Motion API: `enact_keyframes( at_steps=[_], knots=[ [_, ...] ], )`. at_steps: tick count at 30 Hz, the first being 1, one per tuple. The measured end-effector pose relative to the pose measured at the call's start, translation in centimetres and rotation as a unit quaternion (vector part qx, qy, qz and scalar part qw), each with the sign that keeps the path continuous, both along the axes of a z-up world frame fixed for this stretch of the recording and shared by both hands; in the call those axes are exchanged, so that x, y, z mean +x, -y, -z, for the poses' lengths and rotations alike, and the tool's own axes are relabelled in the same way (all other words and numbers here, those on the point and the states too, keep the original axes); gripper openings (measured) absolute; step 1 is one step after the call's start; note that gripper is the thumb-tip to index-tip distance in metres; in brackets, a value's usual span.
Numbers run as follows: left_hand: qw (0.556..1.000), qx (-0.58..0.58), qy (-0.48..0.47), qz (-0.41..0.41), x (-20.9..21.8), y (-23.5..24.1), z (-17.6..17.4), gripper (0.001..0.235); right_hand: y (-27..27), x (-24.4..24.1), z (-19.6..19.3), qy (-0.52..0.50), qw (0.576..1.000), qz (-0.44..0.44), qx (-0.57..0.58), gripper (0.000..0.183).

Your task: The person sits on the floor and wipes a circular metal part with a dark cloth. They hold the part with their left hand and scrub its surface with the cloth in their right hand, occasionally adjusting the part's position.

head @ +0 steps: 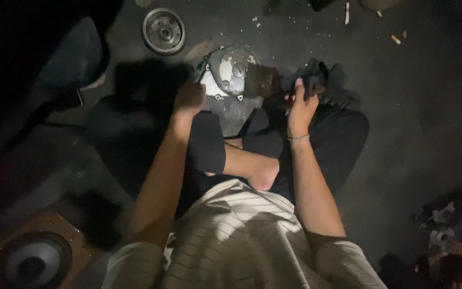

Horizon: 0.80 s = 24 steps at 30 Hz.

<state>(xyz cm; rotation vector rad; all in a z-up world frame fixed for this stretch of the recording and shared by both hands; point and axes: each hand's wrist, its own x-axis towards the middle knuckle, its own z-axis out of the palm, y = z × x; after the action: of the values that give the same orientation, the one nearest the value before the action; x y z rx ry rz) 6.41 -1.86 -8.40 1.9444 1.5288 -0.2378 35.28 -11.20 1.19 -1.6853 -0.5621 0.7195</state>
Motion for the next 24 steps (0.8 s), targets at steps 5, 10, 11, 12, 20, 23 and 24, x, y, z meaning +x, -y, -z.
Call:
enact_keyframes(
  at_steps=[5,10,11,12,20,23,24],
  knots=[
    [0.969,-0.084,0.098,-0.212,-1.0,0.1,-2.2,0.051,-0.3,0.7,-1.5,0.144,0.989,0.037,0.014,0.016],
    [0.962,-0.108,0.075,-0.239,-0.2,-0.5,-5.8,0.051,0.6,2.5,3.2,0.088,0.995,0.055,-0.003,0.022],
    [0.960,-0.115,0.059,-0.248,-0.1,-0.6,-7.1,0.050,0.7,2.3,3.6,0.093,0.991,0.095,-0.028,0.016],
    [0.960,-0.119,0.057,-0.248,0.2,-0.6,-7.2,0.050,-0.2,1.3,1.0,0.092,0.991,0.095,-0.032,0.016],
    [0.952,-0.150,-0.017,-0.265,1.6,-0.5,-5.9,0.049,-1.7,-0.2,-0.8,0.101,0.993,0.067,0.006,0.019],
    [0.953,-0.147,-0.021,-0.265,1.5,-0.3,-4.7,0.050,1.2,3.9,6.7,0.118,0.986,0.113,-0.025,0.026],
    [0.953,-0.149,-0.023,-0.264,1.5,-0.3,-4.2,0.050,-0.2,2.0,3.1,0.117,0.986,0.114,-0.027,0.026]
  ],
)
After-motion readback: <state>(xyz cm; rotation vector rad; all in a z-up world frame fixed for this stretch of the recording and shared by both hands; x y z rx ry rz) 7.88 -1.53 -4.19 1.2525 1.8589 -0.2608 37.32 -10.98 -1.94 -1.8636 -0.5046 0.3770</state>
